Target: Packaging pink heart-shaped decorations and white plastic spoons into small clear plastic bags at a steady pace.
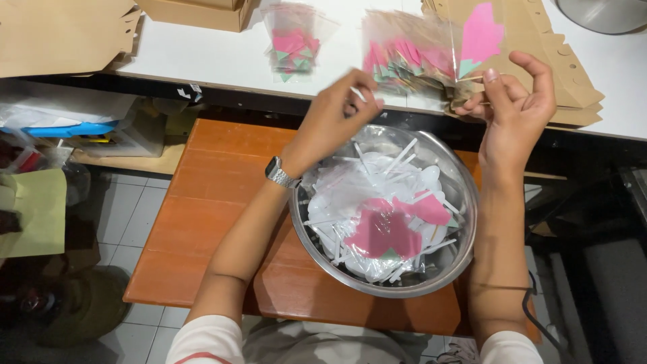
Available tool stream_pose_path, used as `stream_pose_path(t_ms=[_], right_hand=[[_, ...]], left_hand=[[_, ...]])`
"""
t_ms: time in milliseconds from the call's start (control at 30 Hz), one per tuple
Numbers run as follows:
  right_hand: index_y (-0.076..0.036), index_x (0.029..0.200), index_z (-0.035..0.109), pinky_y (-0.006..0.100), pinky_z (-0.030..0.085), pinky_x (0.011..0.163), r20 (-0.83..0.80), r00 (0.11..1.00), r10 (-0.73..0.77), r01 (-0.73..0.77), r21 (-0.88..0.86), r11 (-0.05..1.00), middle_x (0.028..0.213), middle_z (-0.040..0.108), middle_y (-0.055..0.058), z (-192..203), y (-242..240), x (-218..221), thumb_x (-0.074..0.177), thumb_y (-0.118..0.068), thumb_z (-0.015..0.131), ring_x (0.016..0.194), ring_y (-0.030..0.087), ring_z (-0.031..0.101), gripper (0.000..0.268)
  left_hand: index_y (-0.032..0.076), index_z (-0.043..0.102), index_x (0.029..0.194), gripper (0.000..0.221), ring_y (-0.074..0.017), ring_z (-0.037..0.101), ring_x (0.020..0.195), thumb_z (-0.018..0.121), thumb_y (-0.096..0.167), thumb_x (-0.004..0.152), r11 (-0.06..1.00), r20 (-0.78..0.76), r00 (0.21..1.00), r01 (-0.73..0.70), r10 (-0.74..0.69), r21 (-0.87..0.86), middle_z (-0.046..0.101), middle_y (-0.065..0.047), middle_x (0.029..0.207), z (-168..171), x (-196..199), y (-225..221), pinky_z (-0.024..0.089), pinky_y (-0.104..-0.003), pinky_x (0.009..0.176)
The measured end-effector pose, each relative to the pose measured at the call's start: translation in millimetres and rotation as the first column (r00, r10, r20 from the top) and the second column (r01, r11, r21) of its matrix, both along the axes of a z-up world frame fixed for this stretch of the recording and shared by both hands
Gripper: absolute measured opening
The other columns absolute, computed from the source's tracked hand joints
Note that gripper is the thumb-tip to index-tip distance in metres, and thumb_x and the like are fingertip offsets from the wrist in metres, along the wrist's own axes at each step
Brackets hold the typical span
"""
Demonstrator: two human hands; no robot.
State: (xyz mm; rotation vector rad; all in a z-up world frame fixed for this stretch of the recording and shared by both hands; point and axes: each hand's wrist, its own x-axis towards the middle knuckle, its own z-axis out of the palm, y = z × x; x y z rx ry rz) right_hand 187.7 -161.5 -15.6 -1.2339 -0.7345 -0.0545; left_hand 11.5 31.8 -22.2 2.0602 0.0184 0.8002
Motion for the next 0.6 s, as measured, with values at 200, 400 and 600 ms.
stream_pose_path(t_ms=[200, 400, 600], right_hand=[[0.003, 0.113, 0.064, 0.027, 0.057, 0.048, 0.129, 0.991, -0.027, 0.047, -0.149, 0.988, 0.087, 0.073, 0.015, -11.0, 8.3, 5.4, 0.109, -0.010, 0.071, 0.050, 0.017, 0.063, 0.015], [0.001, 0.116, 0.067, 0.026, 0.046, 0.036, 0.225, 0.974, -0.018, 0.078, -0.262, 0.962, 0.073, 0.063, 0.010, -7.9, 9.1, -4.0, 0.112, -0.013, 0.069, 0.044, 0.015, 0.055, 0.015], [0.000, 0.113, 0.067, 0.023, 0.032, 0.049, 0.354, 0.935, -0.021, 0.120, -0.259, 0.958, 0.068, 0.047, -0.001, 1.0, 6.5, -24.1, 0.115, -0.006, 0.066, 0.049, 0.008, 0.041, 0.006]], left_hand=[[0.008, 0.050, 0.067, 0.048, -0.0225, 0.056, 0.054, 0.076, 0.043, 0.087, 0.809, -0.860, 0.482, 0.431, 0.167, 0.399, 0.057, -0.004, 0.063, -81.6, 35.2, -12.2, 0.042, -0.035, 0.045], [-0.002, 0.070, 0.110, 0.078, -0.0347, 0.074, 0.089, 0.093, 0.058, 0.066, 0.778, -0.897, 0.321, 0.461, 0.303, 0.427, 0.075, -0.011, 0.104, -114.7, 60.7, -0.4, 0.060, -0.044, 0.070], [-0.001, 0.067, 0.117, 0.052, -0.0379, 0.074, 0.098, 0.093, 0.010, 0.074, 0.814, -0.886, 0.301, 0.366, 0.354, 0.450, 0.073, -0.021, 0.114, -132.6, 65.3, 20.5, 0.064, -0.048, 0.076]])
